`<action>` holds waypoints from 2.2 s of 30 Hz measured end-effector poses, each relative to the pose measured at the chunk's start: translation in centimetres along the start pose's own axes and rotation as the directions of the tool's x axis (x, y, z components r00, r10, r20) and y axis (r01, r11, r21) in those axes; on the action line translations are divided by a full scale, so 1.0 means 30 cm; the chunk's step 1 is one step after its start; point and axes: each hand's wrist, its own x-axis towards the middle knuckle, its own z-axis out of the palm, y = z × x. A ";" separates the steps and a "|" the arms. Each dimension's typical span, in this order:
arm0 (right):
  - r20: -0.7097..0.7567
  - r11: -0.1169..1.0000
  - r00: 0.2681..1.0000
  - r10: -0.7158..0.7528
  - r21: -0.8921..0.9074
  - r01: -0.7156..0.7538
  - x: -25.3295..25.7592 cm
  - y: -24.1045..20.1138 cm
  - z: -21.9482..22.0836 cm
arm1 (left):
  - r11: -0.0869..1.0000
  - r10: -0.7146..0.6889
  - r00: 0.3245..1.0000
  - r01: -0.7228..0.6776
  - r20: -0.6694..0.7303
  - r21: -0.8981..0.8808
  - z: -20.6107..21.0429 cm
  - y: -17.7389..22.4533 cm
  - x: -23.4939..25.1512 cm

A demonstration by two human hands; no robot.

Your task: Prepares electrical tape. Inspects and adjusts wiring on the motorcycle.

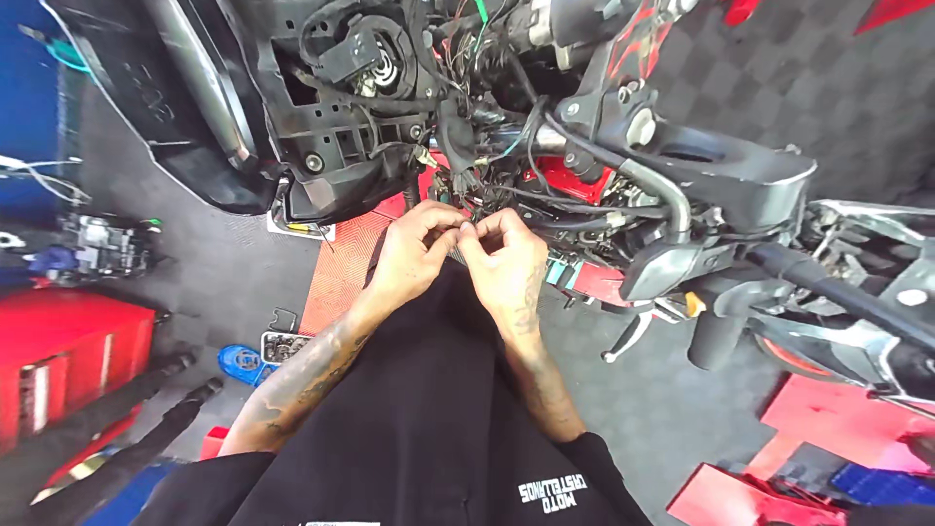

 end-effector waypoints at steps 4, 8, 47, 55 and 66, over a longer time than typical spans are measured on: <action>-0.114 0.979 0.975 -0.191 -0.087 0.182 -0.011 -0.012 0.016 | 0.992 0.016 1.000 -0.016 -0.004 0.123 0.003 0.009 -0.005; 0.021 0.974 0.993 -0.114 0.201 0.107 -0.011 0.037 -0.021 | 0.998 -0.059 0.998 0.059 0.008 -0.009 -0.012 0.028 -0.003; 0.127 0.904 0.972 -0.198 0.406 0.132 0.021 0.061 -0.043 | 0.950 -0.025 0.983 -0.033 -0.180 -0.312 0.045 -0.037 -0.011; 0.264 0.968 0.939 -0.223 0.177 0.180 0.060 0.055 -0.061 | 0.858 -0.304 0.952 0.256 -0.039 -0.445 0.027 0.008 -0.007; 0.039 0.902 0.908 -0.417 0.137 0.409 0.060 0.119 0.008 | 0.546 -0.569 0.800 0.541 0.191 -0.640 0.016 0.031 0.042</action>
